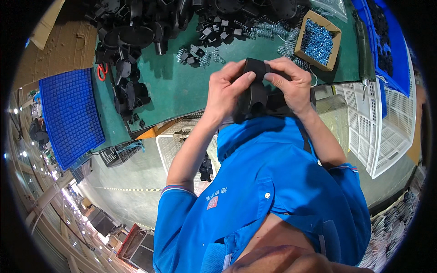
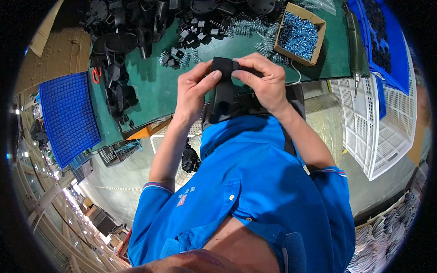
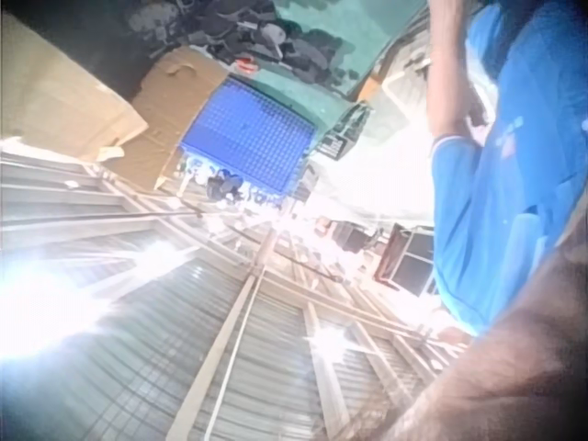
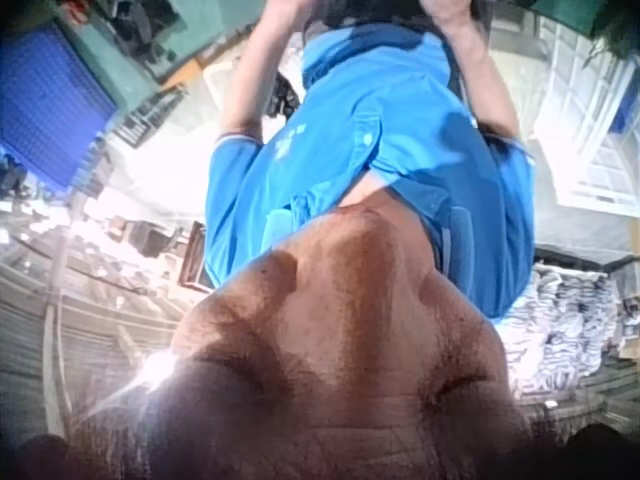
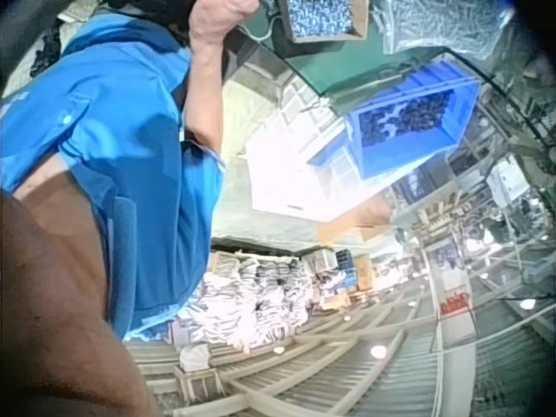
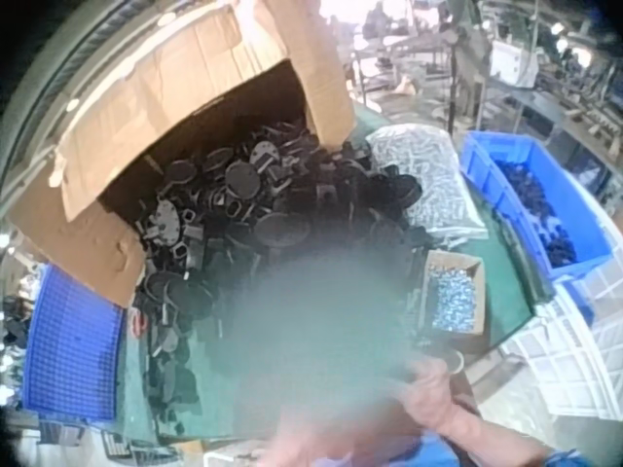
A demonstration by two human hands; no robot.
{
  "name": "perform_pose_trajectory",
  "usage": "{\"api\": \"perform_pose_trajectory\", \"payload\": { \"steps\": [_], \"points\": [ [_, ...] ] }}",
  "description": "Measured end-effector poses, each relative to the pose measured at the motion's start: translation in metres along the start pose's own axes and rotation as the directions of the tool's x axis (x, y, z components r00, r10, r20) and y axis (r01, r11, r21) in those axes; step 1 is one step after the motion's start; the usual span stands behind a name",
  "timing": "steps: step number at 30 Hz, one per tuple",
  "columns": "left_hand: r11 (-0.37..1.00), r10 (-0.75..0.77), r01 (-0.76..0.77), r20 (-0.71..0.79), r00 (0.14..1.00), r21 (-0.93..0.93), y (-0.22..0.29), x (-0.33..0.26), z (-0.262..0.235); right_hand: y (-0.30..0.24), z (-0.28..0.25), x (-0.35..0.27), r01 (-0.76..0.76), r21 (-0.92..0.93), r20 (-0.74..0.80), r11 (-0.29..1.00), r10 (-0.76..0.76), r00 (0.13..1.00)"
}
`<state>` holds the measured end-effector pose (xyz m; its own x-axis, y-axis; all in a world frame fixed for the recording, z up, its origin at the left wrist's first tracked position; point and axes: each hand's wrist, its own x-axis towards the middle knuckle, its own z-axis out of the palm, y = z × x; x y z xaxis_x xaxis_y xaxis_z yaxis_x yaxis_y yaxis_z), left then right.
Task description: The person assembles small black plastic components on a green workbench. They repeatedly pick up parts, align them, and use a power drill to fasten screws, then place the finished units into a white basket.
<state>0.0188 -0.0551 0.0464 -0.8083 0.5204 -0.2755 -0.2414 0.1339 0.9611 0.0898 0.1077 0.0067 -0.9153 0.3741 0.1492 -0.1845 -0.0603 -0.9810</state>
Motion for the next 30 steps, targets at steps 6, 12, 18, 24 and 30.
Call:
{"api": "perform_pose_trajectory", "payload": {
  "steps": [6, 12, 18, 24, 30],
  "points": [
    [0.487, 0.442, -0.377, 0.15, 0.884, 0.788, -0.031, 0.021, 0.001, 0.039, -0.019, 0.005, 0.167, -0.515, 0.214, 0.841, -0.063, 0.975],
    [0.43, 0.423, -0.376, 0.185, 0.887, 0.821, -0.04, 0.022, 0.004, 0.044, -0.013, 0.01, 0.339, -0.73, 0.29, 0.594, -0.18, 0.94],
    [0.395, 0.225, -0.319, 0.246, 0.943, 0.862, -0.026, 0.027, 0.004, 0.042, -0.015, 0.011, 0.408, -0.745, 0.372, 0.528, -0.18, 0.911],
    [0.211, 0.238, -0.34, 0.29, 0.927, 0.916, -0.027, 0.032, 0.014, 0.033, -0.023, 0.014, 0.408, -0.745, 0.426, 0.527, -0.095, 0.9],
    [0.039, 0.274, -0.33, 0.307, 0.911, 0.943, -0.033, 0.024, 0.019, -0.054, -0.118, 0.049, -0.293, -0.765, -0.351, 0.573, 0.01, 0.936]
  ]
}}
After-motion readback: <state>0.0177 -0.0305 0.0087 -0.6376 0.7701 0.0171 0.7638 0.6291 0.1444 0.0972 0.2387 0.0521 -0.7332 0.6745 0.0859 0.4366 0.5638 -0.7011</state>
